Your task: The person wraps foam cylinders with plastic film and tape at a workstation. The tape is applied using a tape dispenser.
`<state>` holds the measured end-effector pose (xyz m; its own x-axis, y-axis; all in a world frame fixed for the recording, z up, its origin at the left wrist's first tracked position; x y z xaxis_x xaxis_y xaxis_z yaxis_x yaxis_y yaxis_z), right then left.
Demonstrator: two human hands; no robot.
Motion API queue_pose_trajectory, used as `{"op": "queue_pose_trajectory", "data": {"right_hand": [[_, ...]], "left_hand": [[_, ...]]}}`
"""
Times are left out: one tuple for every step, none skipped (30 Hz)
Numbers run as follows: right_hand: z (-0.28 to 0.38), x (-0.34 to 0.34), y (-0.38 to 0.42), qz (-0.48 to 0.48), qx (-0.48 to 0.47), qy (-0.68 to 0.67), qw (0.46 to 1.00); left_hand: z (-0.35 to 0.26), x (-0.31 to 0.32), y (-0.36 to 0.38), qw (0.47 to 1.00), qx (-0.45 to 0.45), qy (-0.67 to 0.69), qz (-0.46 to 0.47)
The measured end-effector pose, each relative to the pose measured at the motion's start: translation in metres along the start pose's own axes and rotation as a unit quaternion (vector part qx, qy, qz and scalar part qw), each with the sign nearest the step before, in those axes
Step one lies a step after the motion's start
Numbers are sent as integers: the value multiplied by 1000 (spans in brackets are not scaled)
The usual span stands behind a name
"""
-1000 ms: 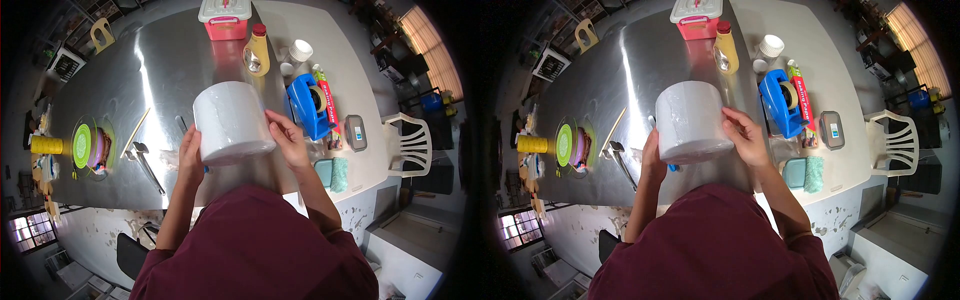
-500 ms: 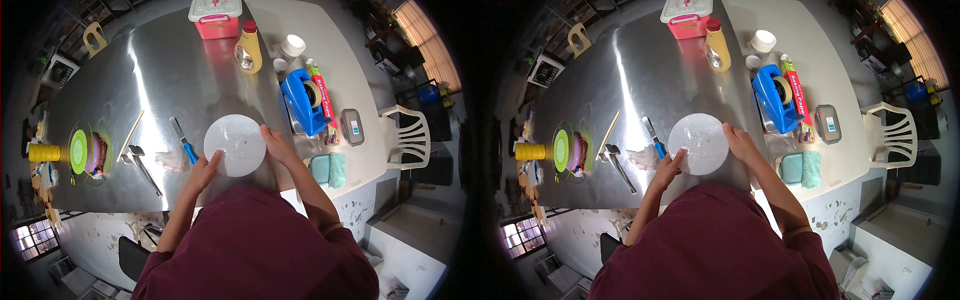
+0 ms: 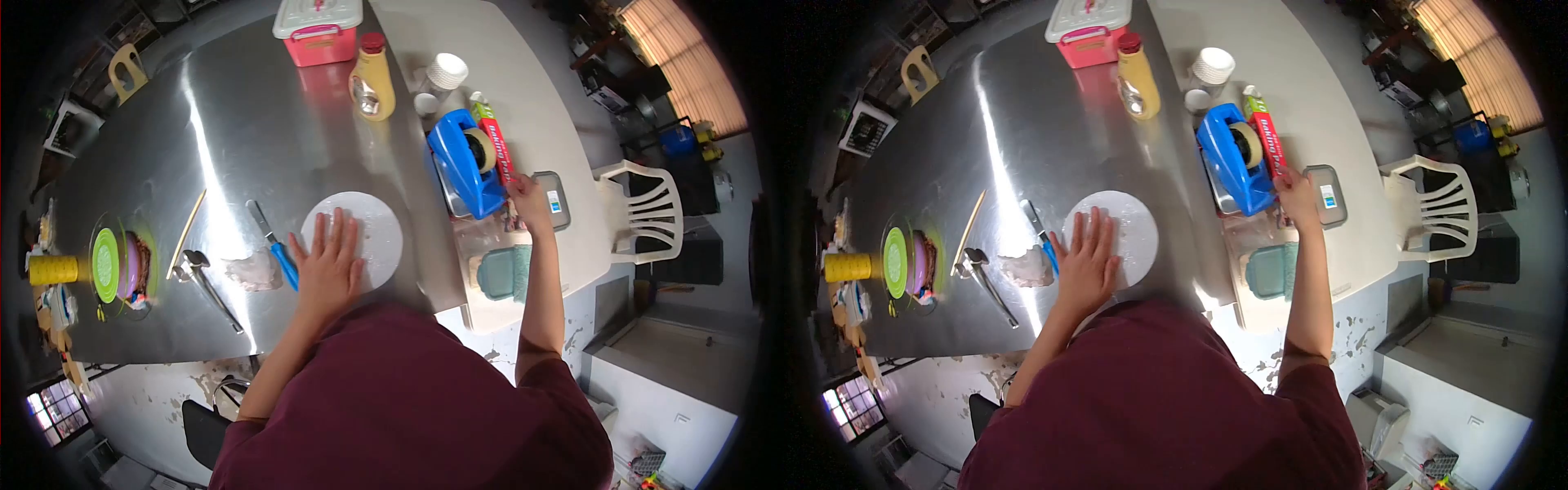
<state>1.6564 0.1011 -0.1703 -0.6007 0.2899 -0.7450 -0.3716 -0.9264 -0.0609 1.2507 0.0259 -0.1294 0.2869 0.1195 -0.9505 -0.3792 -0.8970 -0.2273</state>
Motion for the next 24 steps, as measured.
{"op": "queue_pose_trajectory", "data": {"right_hand": [[1,-1,0,10,-7,-25,1000],[1,0,1,12,26,-89,996],[4,0,0,23,40,-116,992],[8,2,0,35,53,-145,987],[12,3,0,48,66,-175,981],[18,1,1,41,76,-173,981],[27,-4,2,35,84,-170,981],[31,-7,3,28,92,-167,981],[22,-7,3,18,75,-186,979],[9,-6,6,8,59,-206,977],[-3,-5,9,-1,43,-225,973],[0,-12,17,-13,70,-227,971],[11,-25,27,-25,97,-230,968],[16,-32,35,-36,125,-231,964],[13,-33,42,-22,125,-202,971],[10,-35,46,-9,125,-174,977],[7,-38,48,3,123,-146,982],[-10,-31,49,-1,138,-160,977],[-16,-24,47,-6,125,-104,987],[-21,-16,43,-10,111,-49,992],[-13,-11,42,-14,97,5,995],[-6,-5,40,-54,108,28,992],[2,-1,39,-67,117,123,983],[19,-3,41,-80,126,218,964]], "left_hand": [[-1,-1,0,1000,-7,-7,5],[-1,-1,1,1000,-7,-7,10],[-1,0,0,1000,-6,-3,9],[-1,-1,0,1000,-6,-2,10],[0,-1,1,1000,-6,-1,10],[1,-1,1,1000,-5,-3,11],[1,0,2,1000,-5,-4,10],[1,0,1,1000,-5,-5,9],[1,0,0,1000,-7,-6,17],[1,-1,0,1000,-10,-6,26],[1,-1,-1,999,-12,-7,35],[1,-2,-1,999,-12,-5,32],[1,-2,-1,999,-12,-4,30],[1,-2,0,1000,-12,-2,29],[1,-2,1,1000,-11,-2,22],[1,-1,1,1000,-9,-4,14],[1,-1,0,1000,-6,-5,5],[1,-1,-1,1000,-8,-2,14],[1,-2,-2,1000,-11,0,24],[1,-3,-1,999,-16,2,34],[1,-3,1,999,-14,4,32],[2,-2,1,1000,-12,6,28],[2,-2,0,1000,-9,8,22],[2,-3,0,1000,-12,15,25]]}}
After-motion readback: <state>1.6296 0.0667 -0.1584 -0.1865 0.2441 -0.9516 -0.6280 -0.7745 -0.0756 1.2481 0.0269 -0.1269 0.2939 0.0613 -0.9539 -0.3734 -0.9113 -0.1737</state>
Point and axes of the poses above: each hand's wrist, its own y-axis away from the middle knuckle, its own x-axis out of the palm, z = x × y, the point moved 1 cm from there along -y, towards the middle knuckle, and after that the axes turned 9 degrees about -z, right-handed, at the moved point
